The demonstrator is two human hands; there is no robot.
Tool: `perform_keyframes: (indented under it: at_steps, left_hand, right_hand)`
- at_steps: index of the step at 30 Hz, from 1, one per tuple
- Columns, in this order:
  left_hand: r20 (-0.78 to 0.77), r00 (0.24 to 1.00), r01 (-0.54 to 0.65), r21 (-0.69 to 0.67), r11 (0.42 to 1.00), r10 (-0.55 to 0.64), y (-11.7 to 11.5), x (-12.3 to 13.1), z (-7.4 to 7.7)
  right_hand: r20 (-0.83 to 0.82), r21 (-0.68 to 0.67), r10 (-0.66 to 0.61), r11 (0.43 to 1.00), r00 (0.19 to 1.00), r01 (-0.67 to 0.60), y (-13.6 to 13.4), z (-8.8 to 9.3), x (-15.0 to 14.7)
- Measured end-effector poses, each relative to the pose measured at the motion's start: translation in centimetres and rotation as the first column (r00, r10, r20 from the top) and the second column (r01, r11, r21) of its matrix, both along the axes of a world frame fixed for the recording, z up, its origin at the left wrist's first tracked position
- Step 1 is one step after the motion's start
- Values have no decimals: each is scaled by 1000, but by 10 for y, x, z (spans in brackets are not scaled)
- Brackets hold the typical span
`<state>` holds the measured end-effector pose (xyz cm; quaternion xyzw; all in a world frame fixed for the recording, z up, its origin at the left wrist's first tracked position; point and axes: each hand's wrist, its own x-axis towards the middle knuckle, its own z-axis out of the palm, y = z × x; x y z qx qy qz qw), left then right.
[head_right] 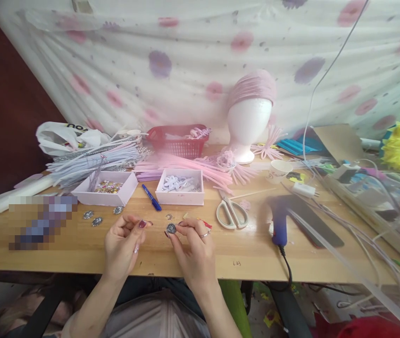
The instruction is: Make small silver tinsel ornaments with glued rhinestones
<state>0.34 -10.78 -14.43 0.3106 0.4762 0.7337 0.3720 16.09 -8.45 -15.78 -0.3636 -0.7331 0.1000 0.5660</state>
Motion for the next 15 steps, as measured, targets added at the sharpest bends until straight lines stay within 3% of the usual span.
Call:
perform_keyframes:
  at_steps: [10, 15]
  left_hand:
    - [-104, 994, -17, 186, 982, 37, 1, -28, 30]
    - [-256, 965, -29, 101, 994, 54, 7, -40, 29]
  right_hand:
    - [-24, -12, 12, 1000, 1000, -13, 1, 0, -1]
    - [-32, -9, 16, 1000, 999, -16, 1, -2, -2]
